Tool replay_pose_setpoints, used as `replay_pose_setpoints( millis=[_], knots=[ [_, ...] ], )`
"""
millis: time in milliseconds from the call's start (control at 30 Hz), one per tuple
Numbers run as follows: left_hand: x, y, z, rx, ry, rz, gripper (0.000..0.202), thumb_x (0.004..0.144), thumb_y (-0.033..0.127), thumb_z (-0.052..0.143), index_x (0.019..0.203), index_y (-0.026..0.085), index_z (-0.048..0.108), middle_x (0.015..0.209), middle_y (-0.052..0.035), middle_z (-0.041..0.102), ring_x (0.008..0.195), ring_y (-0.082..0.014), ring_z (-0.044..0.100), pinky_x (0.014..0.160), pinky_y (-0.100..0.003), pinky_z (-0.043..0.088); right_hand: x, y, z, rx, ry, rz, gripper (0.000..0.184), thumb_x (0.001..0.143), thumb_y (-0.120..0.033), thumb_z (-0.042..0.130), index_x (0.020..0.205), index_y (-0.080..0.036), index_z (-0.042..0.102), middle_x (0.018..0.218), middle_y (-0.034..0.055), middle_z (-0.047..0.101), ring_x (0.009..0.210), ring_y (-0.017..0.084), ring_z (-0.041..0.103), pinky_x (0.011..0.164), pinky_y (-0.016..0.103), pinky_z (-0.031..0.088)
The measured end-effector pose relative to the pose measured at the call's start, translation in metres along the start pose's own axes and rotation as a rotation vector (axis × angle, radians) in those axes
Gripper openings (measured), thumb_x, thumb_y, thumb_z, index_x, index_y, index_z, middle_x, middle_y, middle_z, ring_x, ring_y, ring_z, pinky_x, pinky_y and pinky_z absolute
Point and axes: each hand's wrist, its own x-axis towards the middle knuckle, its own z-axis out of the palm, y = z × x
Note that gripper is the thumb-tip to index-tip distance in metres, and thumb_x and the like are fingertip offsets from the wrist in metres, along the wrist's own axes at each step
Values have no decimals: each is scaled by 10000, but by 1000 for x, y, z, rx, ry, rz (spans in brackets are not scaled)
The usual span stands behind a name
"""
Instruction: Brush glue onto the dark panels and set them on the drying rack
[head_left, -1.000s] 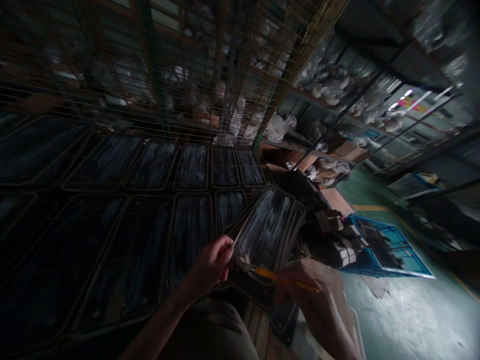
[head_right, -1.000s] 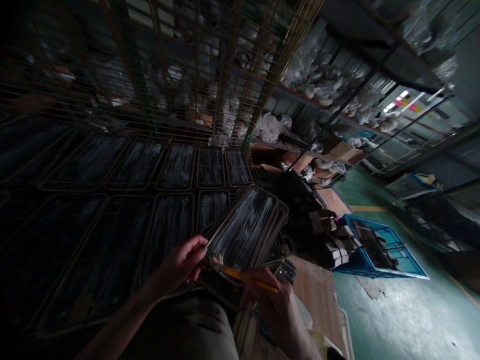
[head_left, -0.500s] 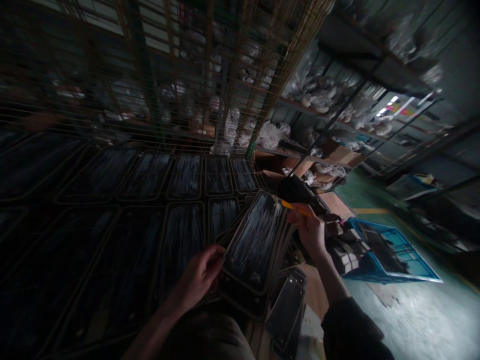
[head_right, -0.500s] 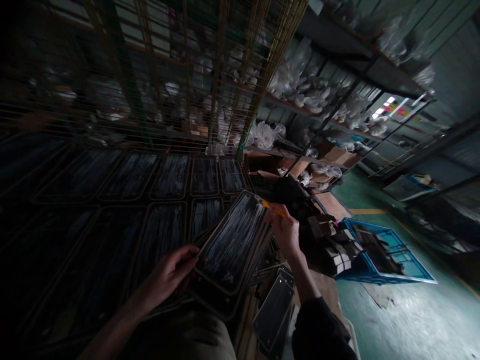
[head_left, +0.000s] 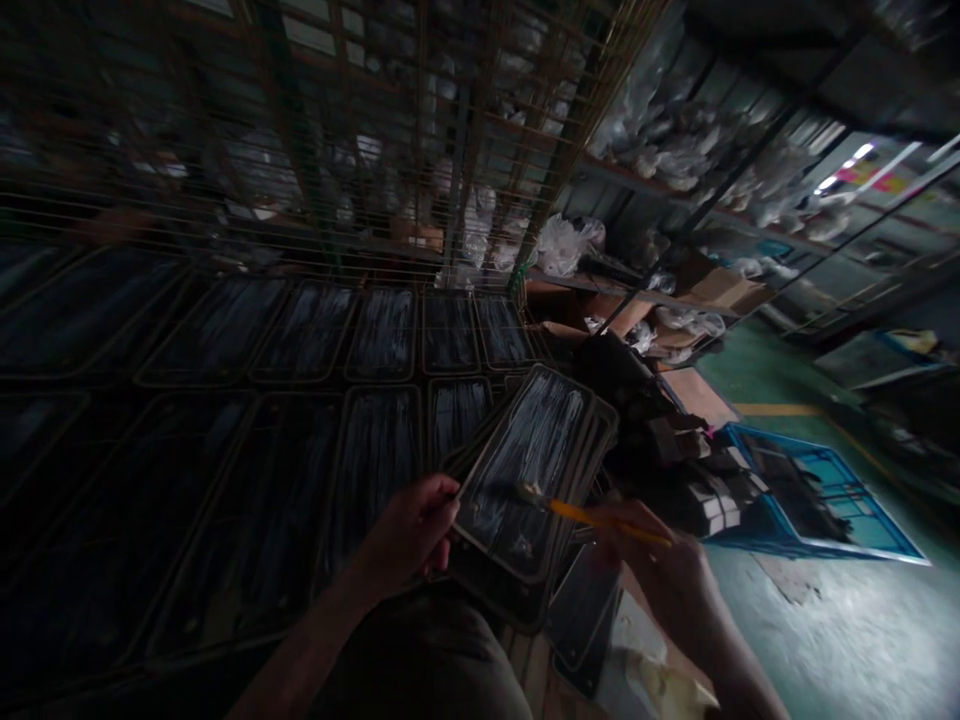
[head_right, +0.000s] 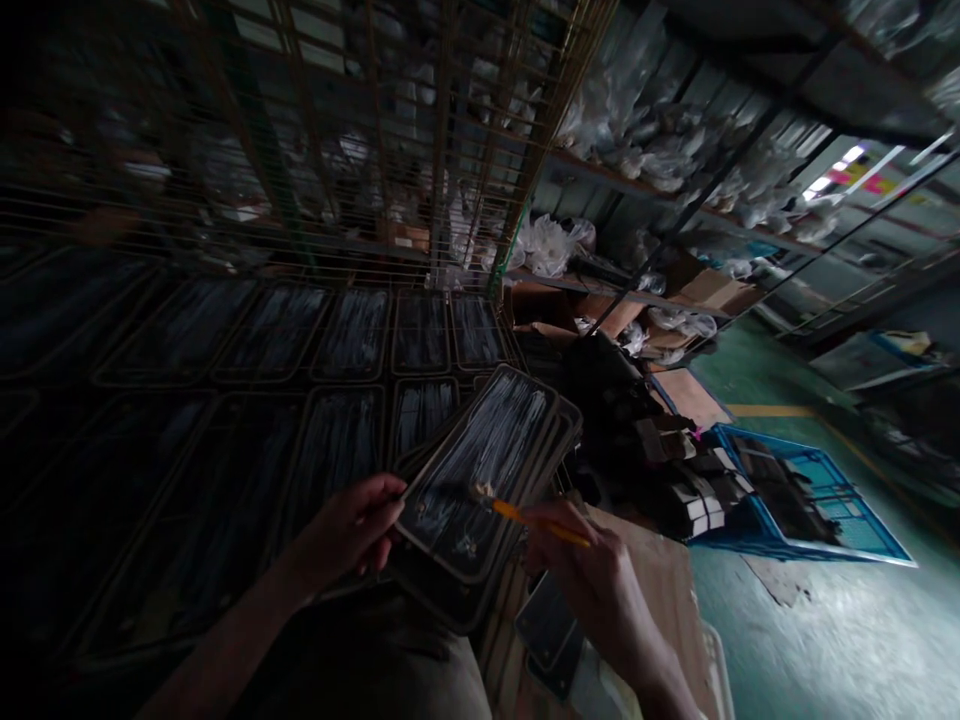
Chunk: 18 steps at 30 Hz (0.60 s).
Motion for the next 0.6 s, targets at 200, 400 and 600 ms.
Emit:
replay_pose_setpoints(
  millis=[200,400,600],
  knots=[
    [4,-3,-4,-6,-39,-3,321,867,374,509,1094,149,479,684,15,624,397,-91,564,339,-157,382,-3,3,10,8,232,12,214,985,-346,463,1111,-222,585,731,11,649,642,160,650,607,245,538],
    [1,1,-5,-92,-87,-9,311,855,385,550,1050,151,485,732,12,617,424,-78,569,340,-143,371,-38,-17,29,-42,97,47,219,977,-361,473,1076,-235,623,679,-7,650,562,137,625,549,209,520],
    [2,2,-7,-87,-113,16,324,867,397,556,1070,153,489,739,6,625,444,-83,585,346,-139,378,-44,-32,26,121,183,119,231,971,-380,473,998,-221,638,598,-11,624,521,151,612,515,230,517]
  ],
)
